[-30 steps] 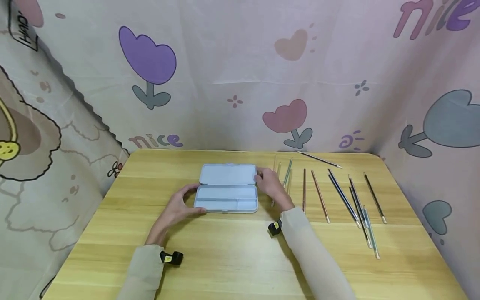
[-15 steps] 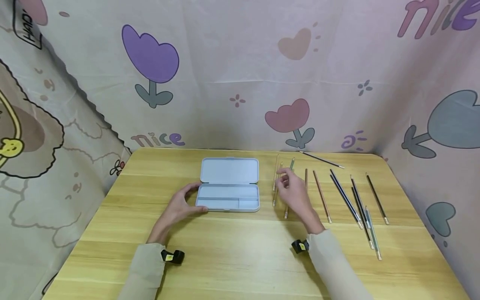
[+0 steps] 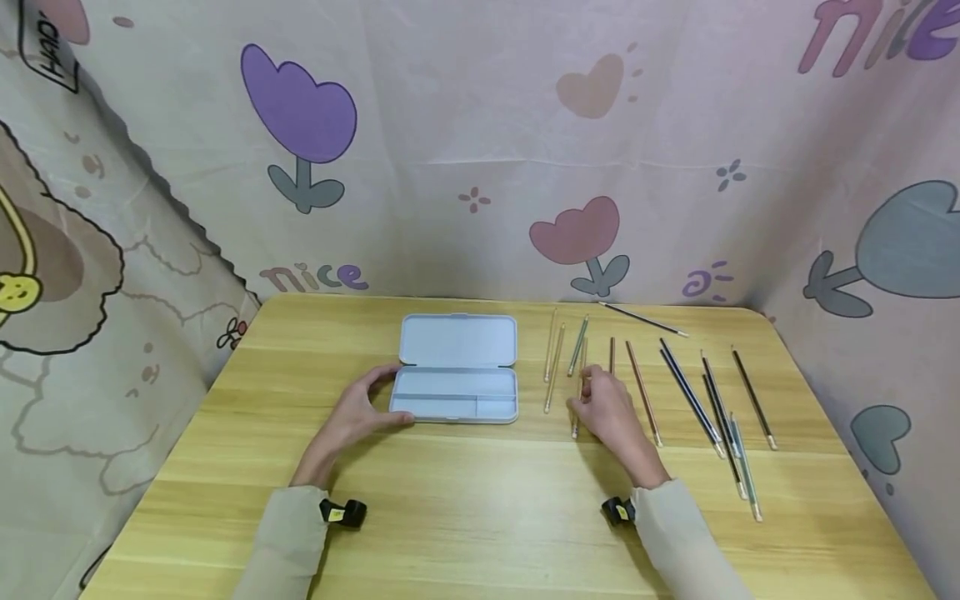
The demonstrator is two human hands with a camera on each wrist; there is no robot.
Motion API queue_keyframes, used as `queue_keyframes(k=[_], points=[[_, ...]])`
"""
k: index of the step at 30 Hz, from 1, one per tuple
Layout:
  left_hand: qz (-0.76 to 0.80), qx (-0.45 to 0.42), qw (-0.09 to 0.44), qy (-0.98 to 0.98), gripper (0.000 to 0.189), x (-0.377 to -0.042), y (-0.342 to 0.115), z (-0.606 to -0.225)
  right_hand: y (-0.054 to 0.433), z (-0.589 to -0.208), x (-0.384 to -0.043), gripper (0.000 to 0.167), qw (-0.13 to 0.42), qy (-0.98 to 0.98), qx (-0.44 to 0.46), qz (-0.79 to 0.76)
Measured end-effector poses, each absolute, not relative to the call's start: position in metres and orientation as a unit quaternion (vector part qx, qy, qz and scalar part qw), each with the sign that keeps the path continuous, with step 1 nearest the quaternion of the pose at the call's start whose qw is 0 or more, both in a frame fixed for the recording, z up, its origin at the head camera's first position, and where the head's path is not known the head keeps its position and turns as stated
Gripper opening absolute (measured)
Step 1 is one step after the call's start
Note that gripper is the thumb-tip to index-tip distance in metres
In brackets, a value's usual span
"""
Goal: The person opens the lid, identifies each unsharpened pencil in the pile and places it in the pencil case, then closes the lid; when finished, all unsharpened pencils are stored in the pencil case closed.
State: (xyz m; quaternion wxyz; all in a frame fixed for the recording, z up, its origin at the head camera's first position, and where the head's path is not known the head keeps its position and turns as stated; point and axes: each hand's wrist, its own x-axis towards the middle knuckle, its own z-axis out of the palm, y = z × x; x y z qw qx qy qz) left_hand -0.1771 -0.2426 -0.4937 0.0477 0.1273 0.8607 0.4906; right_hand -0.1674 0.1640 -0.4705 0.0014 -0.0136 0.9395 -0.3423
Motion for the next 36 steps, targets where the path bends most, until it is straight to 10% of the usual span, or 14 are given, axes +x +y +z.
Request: queue_keyframes(k=[36], points=[[0.49,0.132,0.044,0.86,0.091,-0.177,-0.245,-0.495,0.127,-0.475,-0.171,0.011,-0.037,0.841,-0.127,-0.524]])
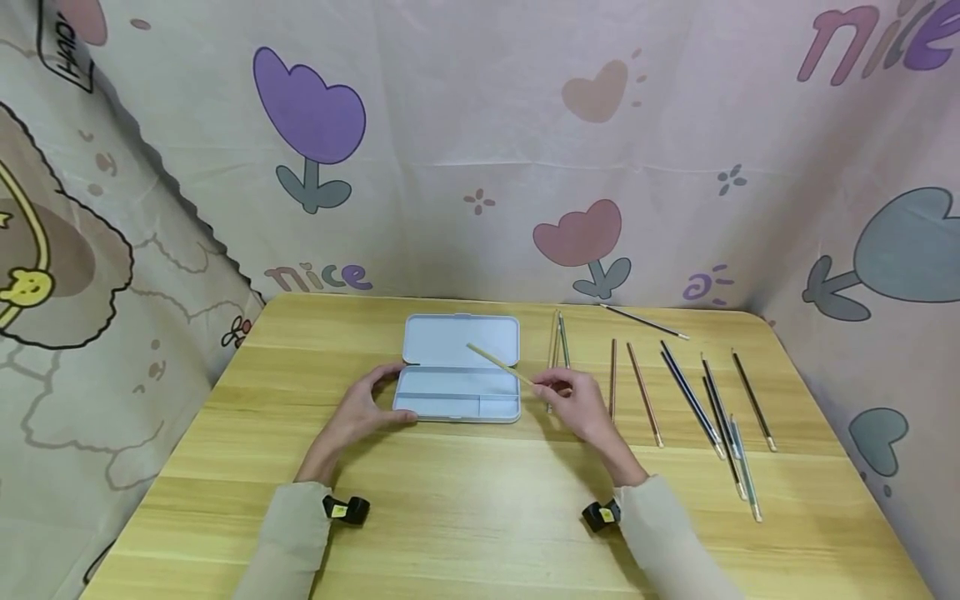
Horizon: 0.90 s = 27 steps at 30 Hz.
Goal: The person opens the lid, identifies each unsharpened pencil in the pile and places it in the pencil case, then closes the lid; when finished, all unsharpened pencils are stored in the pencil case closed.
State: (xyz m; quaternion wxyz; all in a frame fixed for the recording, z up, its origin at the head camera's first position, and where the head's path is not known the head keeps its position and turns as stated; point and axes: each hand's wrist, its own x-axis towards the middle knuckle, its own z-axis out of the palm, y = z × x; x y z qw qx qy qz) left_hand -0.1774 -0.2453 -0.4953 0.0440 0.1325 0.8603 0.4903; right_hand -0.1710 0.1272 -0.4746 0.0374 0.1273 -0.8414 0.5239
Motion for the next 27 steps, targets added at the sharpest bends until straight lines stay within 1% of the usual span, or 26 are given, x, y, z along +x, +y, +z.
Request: queue_keyframes(k=[5,12,20,27], points=[[0.494,0.135,0.042,0.858,0.091,-0.178,-0.246,-0.496,0.096,-0.471,-0.18,0.01,0.053,-0.835,0.146,0.528],[0.497,0.138,0.04,0.855,0.091,-0.179,-0.246,-0.497,0.061,-0.472,-0.19,0.01,0.053,-0.859,0.18,0.477],[0.506,0.139,0.042,0.851,0.092,-0.179,-0.244,-0.497,0.044,-0.479,-0.194,0.009,0.038,-0.876,0.213,0.431],[0.507,0.131,0.044,0.851,0.091,-0.178,-0.245,-0.496,0.038,-0.478,-0.195,0.01,0.023,-0.882,0.217,0.417]])
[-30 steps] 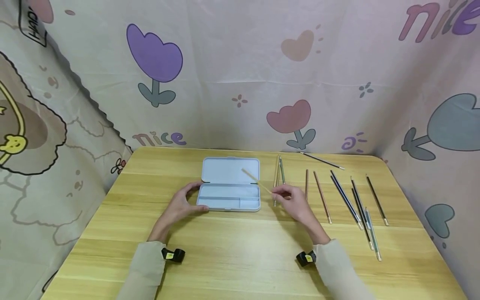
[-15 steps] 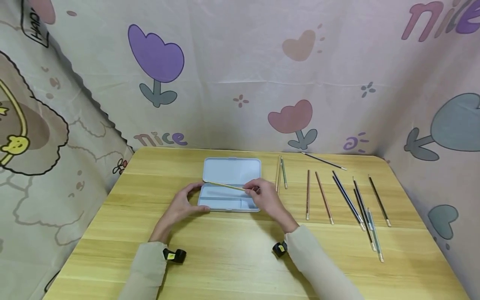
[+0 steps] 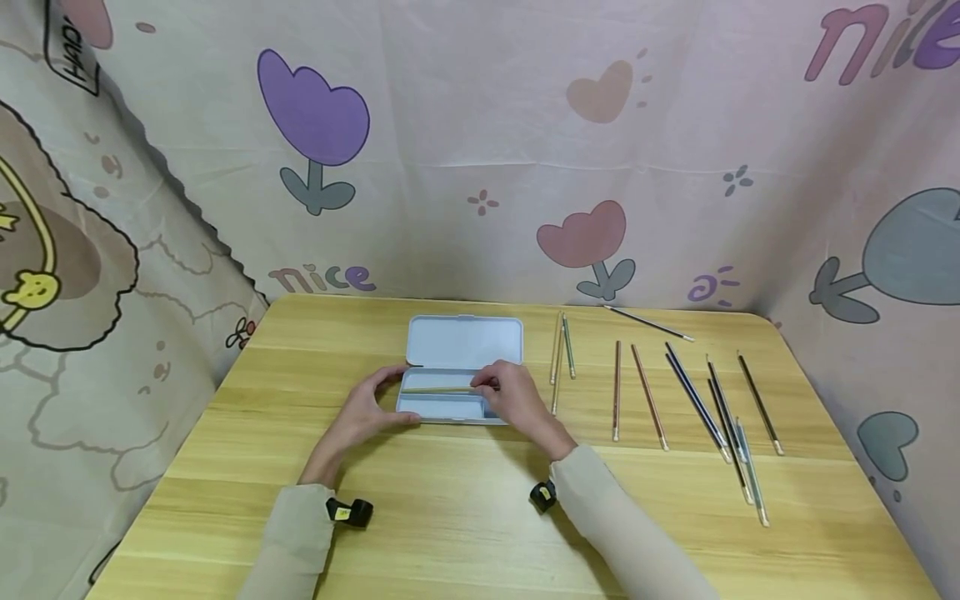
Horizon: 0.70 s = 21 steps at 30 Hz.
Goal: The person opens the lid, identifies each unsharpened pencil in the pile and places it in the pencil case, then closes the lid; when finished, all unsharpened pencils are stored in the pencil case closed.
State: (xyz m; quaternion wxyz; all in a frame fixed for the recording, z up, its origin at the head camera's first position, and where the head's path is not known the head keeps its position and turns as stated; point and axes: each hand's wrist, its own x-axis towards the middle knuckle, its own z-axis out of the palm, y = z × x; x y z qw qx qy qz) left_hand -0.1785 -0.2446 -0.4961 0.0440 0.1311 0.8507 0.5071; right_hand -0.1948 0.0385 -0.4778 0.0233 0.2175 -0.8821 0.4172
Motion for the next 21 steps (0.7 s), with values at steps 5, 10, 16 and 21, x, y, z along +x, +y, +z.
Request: queue_keyframes(k=[5,10,16,21], points=[[0.503,0.131,0.042,0.853,0.092,-0.178,-0.244,-0.497,0.044,-0.475,-0.192,0.011,0.038,-0.872,0.208,0.441],[0.506,0.133,0.044,0.851,0.092,-0.178,-0.242,-0.496,0.069,-0.467,-0.181,0.017,0.063,-0.857,0.188,0.476],[0.502,0.131,0.041,0.854,0.092,-0.178,-0.243,-0.495,0.116,-0.459,-0.163,0.029,0.085,-0.857,0.172,0.479],[0.503,0.124,0.045,0.854,0.093,-0.178,-0.244,-0.495,0.153,-0.458,-0.147,0.035,0.111,-0.869,0.162,0.454]])
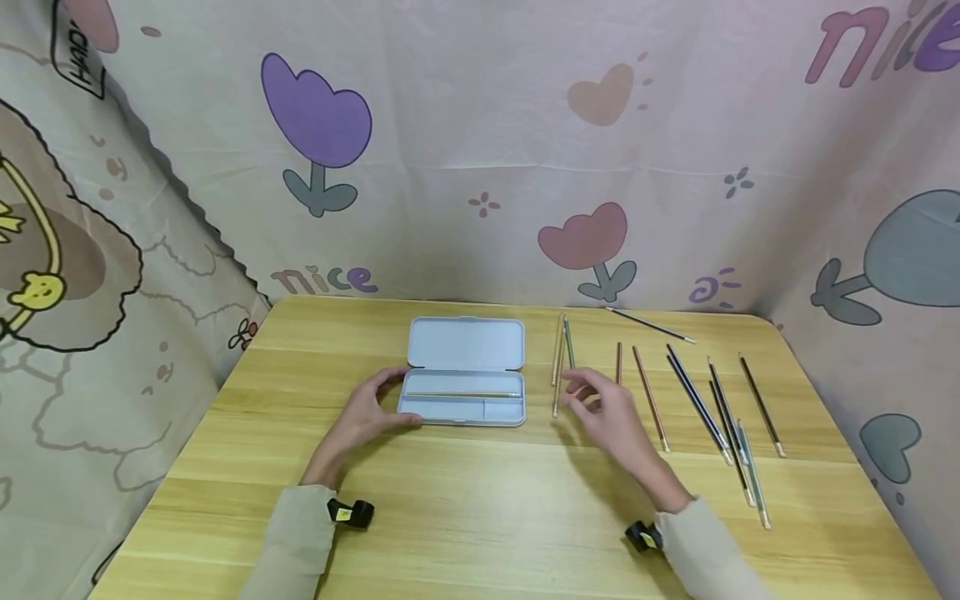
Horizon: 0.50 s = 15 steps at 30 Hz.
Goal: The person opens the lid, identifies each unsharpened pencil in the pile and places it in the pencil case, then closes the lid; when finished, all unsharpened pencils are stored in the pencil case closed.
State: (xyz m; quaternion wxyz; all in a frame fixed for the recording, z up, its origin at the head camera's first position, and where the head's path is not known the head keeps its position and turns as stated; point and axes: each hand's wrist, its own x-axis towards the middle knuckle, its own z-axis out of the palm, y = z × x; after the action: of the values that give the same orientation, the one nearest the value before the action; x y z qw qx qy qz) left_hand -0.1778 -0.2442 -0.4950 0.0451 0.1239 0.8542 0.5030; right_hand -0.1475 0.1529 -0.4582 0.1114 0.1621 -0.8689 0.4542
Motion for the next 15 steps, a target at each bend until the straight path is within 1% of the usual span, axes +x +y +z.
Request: queue_keyframes(k=[4,10,13,15], points=[[0.5,0.129,0.043,0.855,0.092,-0.178,-0.244,-0.496,0.177,-0.462,-0.139,0.036,0.117,-0.885,0.143,0.428],[0.501,0.134,0.042,0.854,0.092,-0.179,-0.244,-0.496,0.203,-0.469,-0.133,0.038,0.099,-0.908,0.118,0.39],[0.503,0.133,0.044,0.853,0.092,-0.178,-0.244,-0.496,0.212,-0.47,-0.133,0.038,0.085,-0.92,0.111,0.365],[0.504,0.132,0.044,0.852,0.092,-0.178,-0.244,-0.496,0.216,-0.471,-0.133,0.039,0.064,-0.925,0.108,0.358]])
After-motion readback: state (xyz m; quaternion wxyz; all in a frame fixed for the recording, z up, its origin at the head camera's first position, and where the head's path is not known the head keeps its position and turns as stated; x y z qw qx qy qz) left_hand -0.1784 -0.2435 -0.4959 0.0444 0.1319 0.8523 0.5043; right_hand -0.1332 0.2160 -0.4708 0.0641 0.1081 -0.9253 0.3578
